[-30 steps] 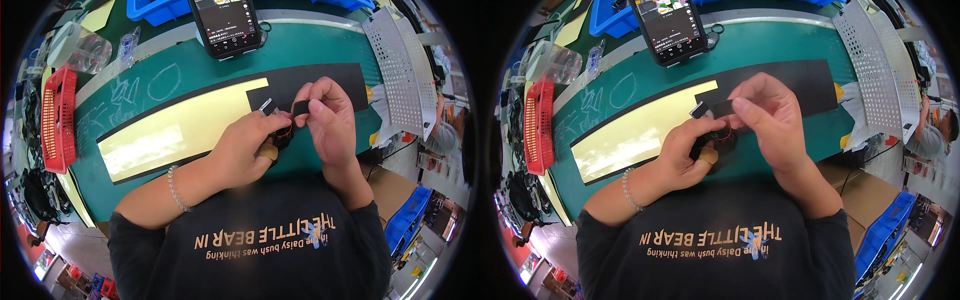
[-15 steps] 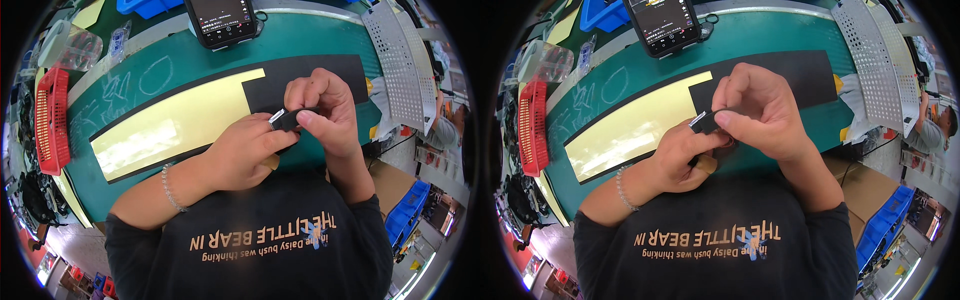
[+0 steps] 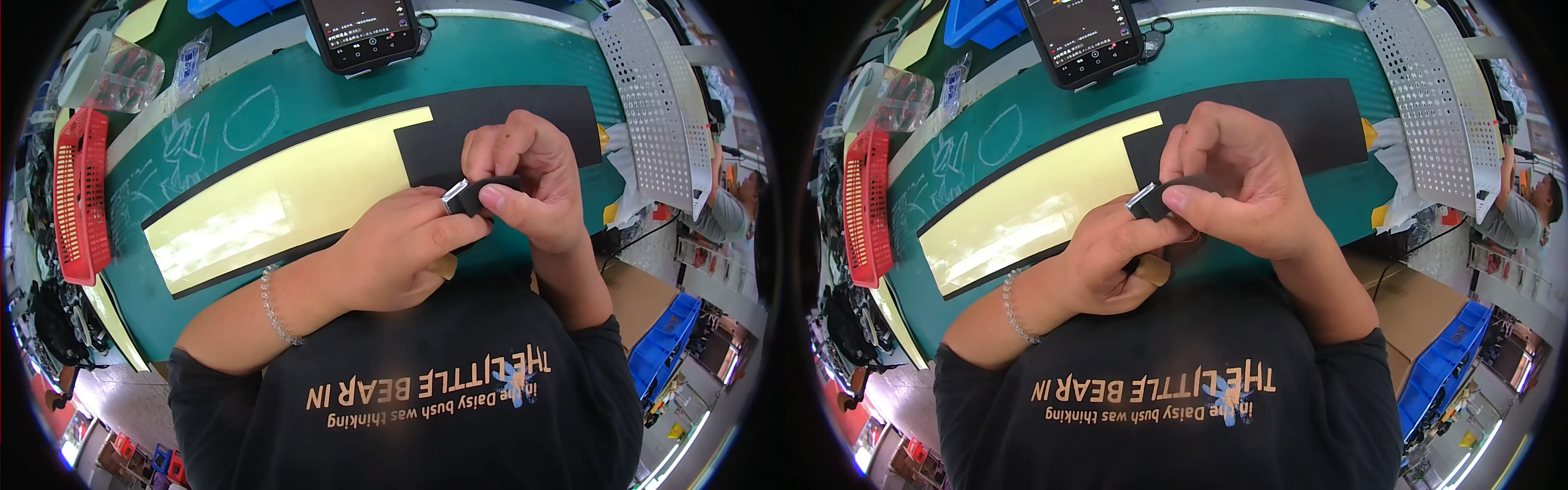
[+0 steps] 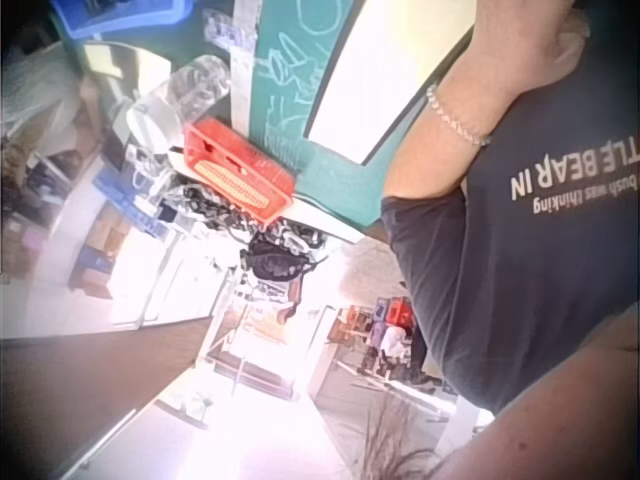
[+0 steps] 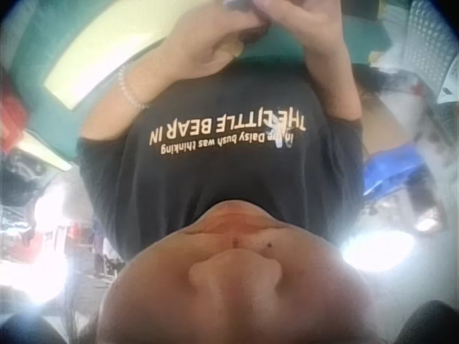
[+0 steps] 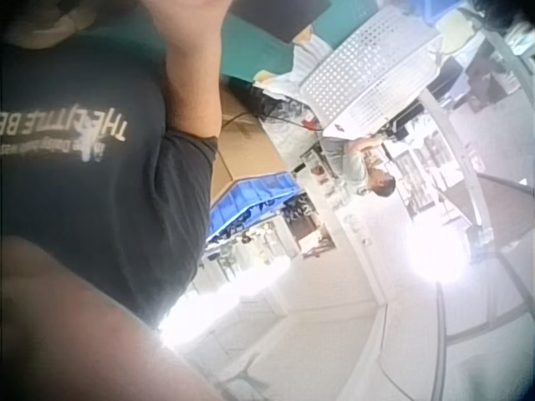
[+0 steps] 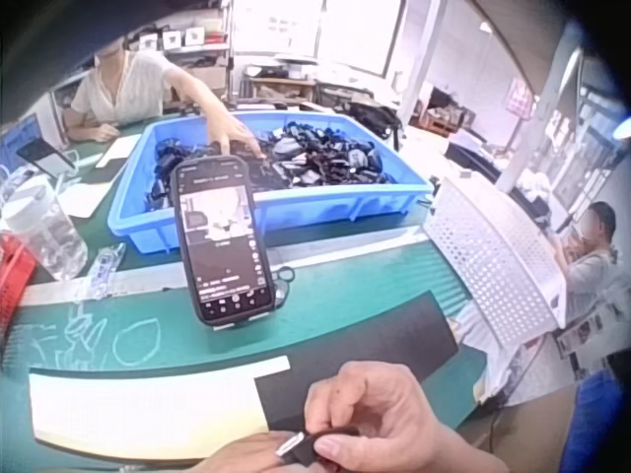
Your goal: The person assembles internal electronic components into a plastic housing by hand, inserting a circuit board, wiring harness, and battery, securing the battery with an adhesive strip.
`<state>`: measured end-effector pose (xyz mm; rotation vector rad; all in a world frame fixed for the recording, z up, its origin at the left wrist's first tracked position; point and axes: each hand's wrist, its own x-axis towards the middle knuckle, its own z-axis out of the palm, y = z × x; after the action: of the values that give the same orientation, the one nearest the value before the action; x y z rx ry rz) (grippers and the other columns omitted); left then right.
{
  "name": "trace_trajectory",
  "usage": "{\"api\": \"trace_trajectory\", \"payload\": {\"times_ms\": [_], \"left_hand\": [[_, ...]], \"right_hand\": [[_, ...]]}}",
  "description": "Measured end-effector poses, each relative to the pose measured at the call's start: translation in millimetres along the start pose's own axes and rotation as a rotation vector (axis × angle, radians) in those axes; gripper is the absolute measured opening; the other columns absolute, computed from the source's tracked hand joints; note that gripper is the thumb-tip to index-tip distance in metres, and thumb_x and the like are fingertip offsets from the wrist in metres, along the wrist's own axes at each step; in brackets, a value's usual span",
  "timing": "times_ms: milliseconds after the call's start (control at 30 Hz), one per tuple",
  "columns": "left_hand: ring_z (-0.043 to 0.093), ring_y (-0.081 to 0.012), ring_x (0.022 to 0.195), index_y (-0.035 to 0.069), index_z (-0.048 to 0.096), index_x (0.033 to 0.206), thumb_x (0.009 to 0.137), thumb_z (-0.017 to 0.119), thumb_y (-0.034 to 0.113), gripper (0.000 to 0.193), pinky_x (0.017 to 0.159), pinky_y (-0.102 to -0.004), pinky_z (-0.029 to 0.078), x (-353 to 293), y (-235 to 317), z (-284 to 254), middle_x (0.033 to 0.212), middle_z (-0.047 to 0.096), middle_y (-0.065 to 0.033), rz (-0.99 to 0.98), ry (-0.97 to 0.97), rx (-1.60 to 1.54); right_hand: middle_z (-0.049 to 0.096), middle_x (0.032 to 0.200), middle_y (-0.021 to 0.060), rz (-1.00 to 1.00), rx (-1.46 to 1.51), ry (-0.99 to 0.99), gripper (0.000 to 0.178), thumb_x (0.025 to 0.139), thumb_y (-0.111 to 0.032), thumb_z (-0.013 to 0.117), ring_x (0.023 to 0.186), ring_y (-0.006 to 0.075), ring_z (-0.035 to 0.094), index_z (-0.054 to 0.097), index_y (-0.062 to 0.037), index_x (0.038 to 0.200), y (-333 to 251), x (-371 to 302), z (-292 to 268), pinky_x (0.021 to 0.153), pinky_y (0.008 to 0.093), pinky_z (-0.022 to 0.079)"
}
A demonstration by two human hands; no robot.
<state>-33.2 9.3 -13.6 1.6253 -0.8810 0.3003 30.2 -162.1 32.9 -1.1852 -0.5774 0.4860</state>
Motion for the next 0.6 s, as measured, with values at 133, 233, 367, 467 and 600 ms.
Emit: {"api": "trace_trajectory", "payload": {"times_ms": [133, 233, 367, 467, 600], "left_hand": [[0.060, -0.0251, 0.069, 0.002, 0.052, 0.114, 0.065, 0.050, -0.017, 0.053, 0.062, -0.0335, 0.049, -0.5, -0.3, -0.1, 0.086, 0.061, -0.0105, -0.007, -0.022, -0.006], [0.060, -0.0261, 0.069, 0.002, 0.052, 0.113, 0.065, 0.051, -0.016, 0.052, 0.061, -0.0341, 0.049, 1.3, 0.6, -0.9, 0.084, 0.060, -0.0104, 0.024, -0.022, 0.017], [0.060, -0.0269, 0.068, 0.003, 0.053, 0.112, 0.065, 0.051, -0.016, 0.051, 0.061, -0.0345, 0.048, 3.0, 2.2, -1.1, 0.082, 0.059, -0.0103, 0.027, -0.012, 0.014], [0.059, -0.0270, 0.067, 0.003, 0.053, 0.111, 0.065, 0.052, -0.017, 0.050, 0.060, -0.0348, 0.048, 2.2, 3.2, -0.9, 0.081, 0.057, -0.0100, 0.013, -0.013, 0.025], [0.057, -0.0264, 0.065, 0.002, 0.054, 0.108, 0.065, 0.053, -0.016, 0.047, 0.058, -0.0344, 0.046, 2.4, 3.8, -0.7, 0.080, 0.056, -0.0093, 0.001, -0.023, 0.013]], "right_hand": [[0.055, 0.075, 0.0048, -0.019, -0.059, -0.031, 0.020, 0.075, 0.006, 0.062, 0.070, 0.0094, 0.050, 0.046, -0.0058, 0.075, -1.8, 1.5, -2.9, 0.063, 0.0231, 0.039], [0.055, 0.075, 0.0047, -0.019, -0.052, -0.057, 0.021, 0.074, 0.007, 0.062, 0.071, 0.0095, 0.050, 0.046, -0.0059, 0.076, -1.3, 2.2, -4.0, 0.064, 0.0236, 0.040], [0.054, 0.075, 0.0044, -0.023, -0.078, -0.047, 0.021, 0.074, 0.008, 0.061, 0.071, 0.0098, 0.051, 0.045, -0.0057, 0.076, -1.8, 1.0, -2.3, 0.064, 0.0239, 0.040], [0.053, 0.075, 0.0041, 0.002, -0.035, -0.020, 0.021, 0.074, 0.008, 0.061, 0.070, 0.0098, 0.051, 0.045, -0.0059, 0.076, -1.0, -1.0, 0.9, 0.064, 0.0240, 0.040], [0.053, 0.075, 0.0040, -0.033, -0.070, -0.027, 0.022, 0.074, 0.008, 0.062, 0.070, 0.0096, 0.050, 0.045, -0.0063, 0.076, 1.7, -1.7, 1.2, 0.064, 0.0234, 0.040]]}}
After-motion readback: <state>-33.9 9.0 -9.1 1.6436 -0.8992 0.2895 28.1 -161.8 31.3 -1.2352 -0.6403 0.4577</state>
